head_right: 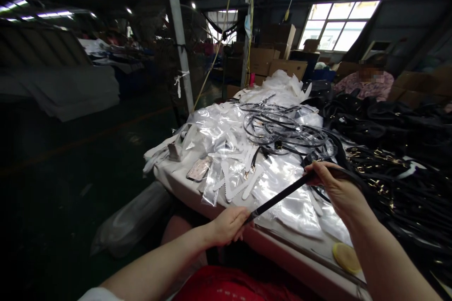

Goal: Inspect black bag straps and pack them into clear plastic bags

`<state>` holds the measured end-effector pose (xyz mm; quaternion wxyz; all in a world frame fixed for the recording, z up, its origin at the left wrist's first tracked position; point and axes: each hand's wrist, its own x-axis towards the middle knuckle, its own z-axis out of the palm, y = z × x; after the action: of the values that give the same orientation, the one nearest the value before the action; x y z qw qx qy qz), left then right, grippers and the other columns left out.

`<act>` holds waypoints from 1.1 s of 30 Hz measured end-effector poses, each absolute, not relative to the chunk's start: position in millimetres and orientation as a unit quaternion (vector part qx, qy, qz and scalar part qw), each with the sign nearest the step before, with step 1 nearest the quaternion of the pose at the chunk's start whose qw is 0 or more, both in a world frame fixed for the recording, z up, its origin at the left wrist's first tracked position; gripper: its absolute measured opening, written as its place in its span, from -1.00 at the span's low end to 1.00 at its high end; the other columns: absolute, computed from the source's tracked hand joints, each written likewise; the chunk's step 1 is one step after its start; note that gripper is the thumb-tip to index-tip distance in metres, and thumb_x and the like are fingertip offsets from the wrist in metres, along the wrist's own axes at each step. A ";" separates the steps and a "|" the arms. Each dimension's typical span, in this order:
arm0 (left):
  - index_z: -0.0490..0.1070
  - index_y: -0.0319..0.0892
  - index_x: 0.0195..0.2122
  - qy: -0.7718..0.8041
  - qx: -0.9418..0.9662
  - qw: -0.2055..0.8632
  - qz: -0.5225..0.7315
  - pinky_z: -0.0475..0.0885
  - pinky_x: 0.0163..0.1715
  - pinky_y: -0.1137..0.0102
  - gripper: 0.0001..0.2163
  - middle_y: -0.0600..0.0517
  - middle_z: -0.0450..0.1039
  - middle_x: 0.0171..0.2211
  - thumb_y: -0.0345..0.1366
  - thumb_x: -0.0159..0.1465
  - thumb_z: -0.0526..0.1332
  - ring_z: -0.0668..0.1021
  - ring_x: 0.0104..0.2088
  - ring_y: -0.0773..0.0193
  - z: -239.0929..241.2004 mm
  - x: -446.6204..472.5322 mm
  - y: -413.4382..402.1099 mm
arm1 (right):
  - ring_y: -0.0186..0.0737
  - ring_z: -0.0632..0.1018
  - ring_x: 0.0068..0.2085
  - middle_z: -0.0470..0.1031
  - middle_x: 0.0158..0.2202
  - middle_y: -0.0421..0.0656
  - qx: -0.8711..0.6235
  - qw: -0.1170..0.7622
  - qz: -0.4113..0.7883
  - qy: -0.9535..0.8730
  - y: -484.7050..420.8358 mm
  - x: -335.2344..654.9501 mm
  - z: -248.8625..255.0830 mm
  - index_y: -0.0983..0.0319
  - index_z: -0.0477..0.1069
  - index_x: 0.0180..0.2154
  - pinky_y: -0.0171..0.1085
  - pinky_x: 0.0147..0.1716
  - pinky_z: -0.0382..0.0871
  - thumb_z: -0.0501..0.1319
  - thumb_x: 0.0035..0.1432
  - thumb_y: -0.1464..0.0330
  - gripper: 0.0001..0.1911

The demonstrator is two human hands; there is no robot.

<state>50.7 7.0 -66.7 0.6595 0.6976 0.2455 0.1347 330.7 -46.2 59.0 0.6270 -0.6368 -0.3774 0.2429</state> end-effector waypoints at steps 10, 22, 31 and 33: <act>0.37 -0.25 -0.18 0.238 0.674 0.666 0.213 0.24 -0.62 0.50 -0.47 0.19 0.26 -0.69 0.10 0.40 -0.18 0.33 -0.73 0.40 -35.2 95.3 3.6 | -0.15 0.54 -0.51 0.55 -0.62 -0.16 -0.659 0.428 0.345 -0.513 -39.1 261.8 34.1 0.16 0.60 -0.54 -0.24 -0.46 0.43 0.36 -0.01 -0.01 -0.63; 0.41 -0.25 -0.16 0.220 0.684 0.686 0.110 0.19 -0.69 0.51 -0.43 0.19 0.23 -0.70 0.15 0.38 -0.16 0.31 -0.75 0.40 -58.6 67.5 9.2 | -0.19 0.51 -0.48 0.55 -0.51 -0.10 -0.664 0.568 0.278 -0.398 -44.2 356.9 60.4 0.23 0.58 -0.56 -0.28 -0.56 0.46 0.46 -0.21 -0.05 -0.54; 0.38 -0.25 -0.16 0.210 0.659 0.695 0.197 0.24 -0.67 0.50 -0.45 0.19 0.25 -0.70 0.13 0.39 -0.17 0.31 -0.75 0.41 -28.2 106.8 6.0 | -0.25 0.46 -0.58 0.47 -0.64 -0.19 -0.659 0.487 0.327 -0.471 -40.4 269.1 39.1 0.22 0.56 -0.52 -0.28 -0.55 0.37 0.36 -0.06 -0.06 -0.55; 0.41 -0.25 -0.23 0.239 0.676 0.666 0.208 0.27 -0.62 0.47 -0.48 0.20 0.16 -0.73 0.08 0.40 -0.15 0.32 -0.72 0.37 -26.1 103.3 9.9 | -0.23 0.48 -0.53 0.53 -0.57 -0.17 -0.660 0.461 0.335 -0.490 -43.5 273.4 46.1 0.20 0.61 -0.43 -0.27 -0.50 0.40 0.41 -0.09 0.00 -0.61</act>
<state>103.3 9.9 -26.1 0.6656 0.6757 0.2393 0.2079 273.4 -43.5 46.1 0.4607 -0.6602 -0.4896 0.3349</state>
